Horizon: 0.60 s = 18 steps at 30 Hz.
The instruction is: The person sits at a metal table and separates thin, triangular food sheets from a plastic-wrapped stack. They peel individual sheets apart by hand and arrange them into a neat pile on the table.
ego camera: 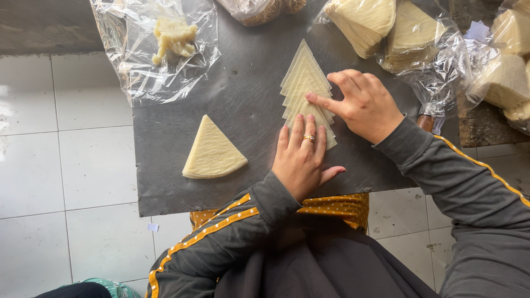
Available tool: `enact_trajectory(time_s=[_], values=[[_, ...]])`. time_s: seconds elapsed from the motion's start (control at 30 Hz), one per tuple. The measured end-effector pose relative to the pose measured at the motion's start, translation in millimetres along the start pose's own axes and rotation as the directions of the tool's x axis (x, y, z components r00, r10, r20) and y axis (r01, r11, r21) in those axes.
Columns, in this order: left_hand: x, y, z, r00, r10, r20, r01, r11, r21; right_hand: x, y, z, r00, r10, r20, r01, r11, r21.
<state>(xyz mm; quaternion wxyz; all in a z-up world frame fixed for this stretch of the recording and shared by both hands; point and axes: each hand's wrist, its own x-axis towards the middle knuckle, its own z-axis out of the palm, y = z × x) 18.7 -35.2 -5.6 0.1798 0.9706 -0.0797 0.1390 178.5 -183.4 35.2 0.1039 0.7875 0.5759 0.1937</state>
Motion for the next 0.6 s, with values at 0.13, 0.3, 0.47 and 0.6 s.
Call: enact_trajectory(time_s=[0.13,0.3,0.47,0.6], values=[[0,1,0,1.0,-0.009,-0.012,0.009,1.0,0.016,7,3,6,0.999,0.038,-0.005,-0.039,0.996,-0.077],[0,0,1,1.0,0.002,-0.013,-0.001,1.0,0.027,17,10,11,0.995,0.095,0.005,-0.095,0.995,-0.035],[-1,-1,1,1.0,0.008,-0.014,-0.008,1.0,0.012,18,17,6,0.993,0.112,0.024,-0.115,0.983,0.14],[-2,-1,1,1.0,-0.001,-0.023,0.001,1.0,-0.003,7,22,-7,0.993,0.111,0.051,-0.12,0.962,0.245]])
